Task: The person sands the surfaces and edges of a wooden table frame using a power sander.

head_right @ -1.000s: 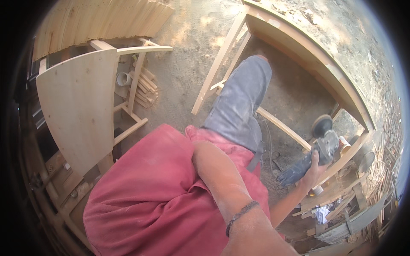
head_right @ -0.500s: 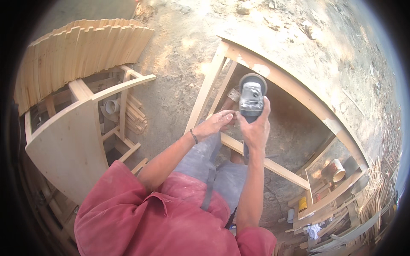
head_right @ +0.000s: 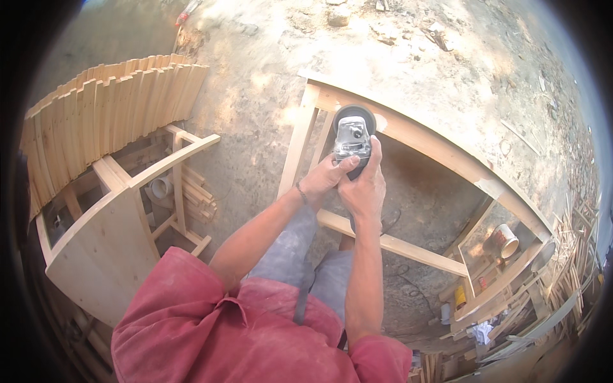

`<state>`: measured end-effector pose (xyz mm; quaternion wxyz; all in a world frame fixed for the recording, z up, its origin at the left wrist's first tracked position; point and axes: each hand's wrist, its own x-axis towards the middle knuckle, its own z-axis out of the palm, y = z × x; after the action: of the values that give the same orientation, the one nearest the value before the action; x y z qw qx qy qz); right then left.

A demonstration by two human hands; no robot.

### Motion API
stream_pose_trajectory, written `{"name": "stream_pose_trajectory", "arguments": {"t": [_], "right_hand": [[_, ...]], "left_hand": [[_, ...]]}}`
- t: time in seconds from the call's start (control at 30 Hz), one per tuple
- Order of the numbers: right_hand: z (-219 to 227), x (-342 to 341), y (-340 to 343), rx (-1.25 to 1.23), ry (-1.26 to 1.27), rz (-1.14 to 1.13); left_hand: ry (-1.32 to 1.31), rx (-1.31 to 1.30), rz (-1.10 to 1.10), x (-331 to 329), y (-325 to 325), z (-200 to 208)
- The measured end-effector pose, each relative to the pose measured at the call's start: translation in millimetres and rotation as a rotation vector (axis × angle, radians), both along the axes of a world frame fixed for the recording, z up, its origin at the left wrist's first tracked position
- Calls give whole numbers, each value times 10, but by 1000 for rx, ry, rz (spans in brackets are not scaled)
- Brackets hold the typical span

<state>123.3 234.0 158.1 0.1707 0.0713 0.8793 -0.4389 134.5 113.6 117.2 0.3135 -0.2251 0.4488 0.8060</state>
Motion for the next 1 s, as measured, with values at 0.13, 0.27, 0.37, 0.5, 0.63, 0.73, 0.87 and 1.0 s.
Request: {"name": "stream_pose_trajectory", "arguments": {"t": [0.13,0.27,0.37,0.5,0.63,0.73,0.87,1.0], "right_hand": [[-15,25,249,2,1,-80],[55,81,526,20,-57,-191],[37,163,687,99,73,-237],[81,76,593,42,-85,-282],[17,-88,206,16,-15,-111],[-13,-197,-40,-20,0,-30],[-37,-262,-318,19,-7,38],[-7,-363,-537,16,-36,101]], "left_hand": [[33,32,-112,-88,230,-42],[71,-82,-279,-138,512,-36],[134,-120,-327,-198,741,-6],[60,-93,-374,-272,613,-27],[30,-70,-198,-255,184,-25],[23,-50,-79,-236,-95,-18],[54,-2,-25,-260,-373,-2],[25,-48,-9,-256,-604,0]]}}
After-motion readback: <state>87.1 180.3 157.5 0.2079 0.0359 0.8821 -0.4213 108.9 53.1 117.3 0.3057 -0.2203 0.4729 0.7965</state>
